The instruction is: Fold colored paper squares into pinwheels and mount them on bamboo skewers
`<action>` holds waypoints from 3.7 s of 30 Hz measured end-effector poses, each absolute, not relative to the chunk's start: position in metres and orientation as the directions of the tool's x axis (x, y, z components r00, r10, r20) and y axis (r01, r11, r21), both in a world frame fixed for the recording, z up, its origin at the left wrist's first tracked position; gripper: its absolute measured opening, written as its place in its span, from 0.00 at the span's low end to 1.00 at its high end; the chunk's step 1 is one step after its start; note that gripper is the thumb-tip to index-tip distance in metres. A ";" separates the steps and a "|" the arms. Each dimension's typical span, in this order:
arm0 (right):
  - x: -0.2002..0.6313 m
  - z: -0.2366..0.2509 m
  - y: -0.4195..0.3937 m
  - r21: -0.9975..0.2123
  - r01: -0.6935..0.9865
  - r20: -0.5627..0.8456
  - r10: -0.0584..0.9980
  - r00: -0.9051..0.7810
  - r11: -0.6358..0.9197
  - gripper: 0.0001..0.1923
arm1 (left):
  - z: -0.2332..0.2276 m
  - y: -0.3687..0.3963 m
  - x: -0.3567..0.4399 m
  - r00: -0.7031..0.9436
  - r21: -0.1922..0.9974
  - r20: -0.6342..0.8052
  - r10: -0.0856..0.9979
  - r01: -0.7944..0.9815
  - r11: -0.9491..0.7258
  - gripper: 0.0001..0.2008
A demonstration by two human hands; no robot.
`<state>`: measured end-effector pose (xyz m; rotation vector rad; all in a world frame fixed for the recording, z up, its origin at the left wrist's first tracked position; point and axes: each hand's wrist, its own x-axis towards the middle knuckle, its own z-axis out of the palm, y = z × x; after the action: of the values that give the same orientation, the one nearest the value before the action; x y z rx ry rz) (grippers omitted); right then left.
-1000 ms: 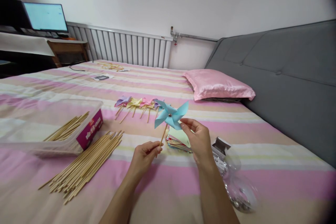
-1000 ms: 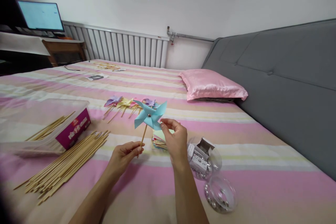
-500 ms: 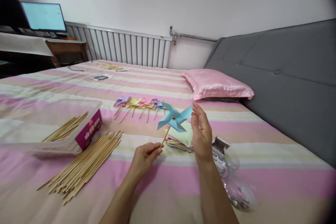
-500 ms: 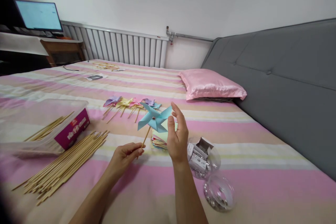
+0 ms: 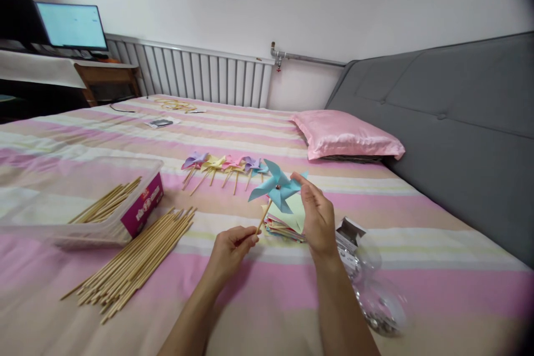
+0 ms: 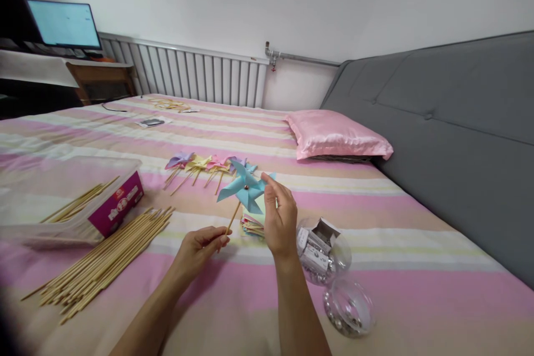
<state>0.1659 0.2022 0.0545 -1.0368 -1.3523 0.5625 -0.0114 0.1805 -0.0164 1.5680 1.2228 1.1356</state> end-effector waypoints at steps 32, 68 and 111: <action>0.156 0.050 0.202 -0.941 -0.028 0.339 0.940 -0.034 0.338 0.23 | -0.012 0.178 -0.011 -0.006 0.990 0.117 0.993 0.075 -0.116 0.14; 0.162 0.045 0.210 -0.970 -0.031 0.225 0.936 0.271 0.243 0.18 | -0.010 0.178 -0.011 -0.036 0.995 0.091 0.995 0.046 -0.089 0.14; 0.159 0.048 0.206 -0.977 -0.157 0.104 0.964 0.244 0.145 0.18 | -0.022 0.179 -0.011 0.211 0.900 0.175 0.962 0.362 -0.243 0.14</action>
<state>0.1591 0.2060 0.0478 -1.0947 -0.9689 1.0231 -0.0111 0.1790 -0.0223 1.7411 1.2426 1.0168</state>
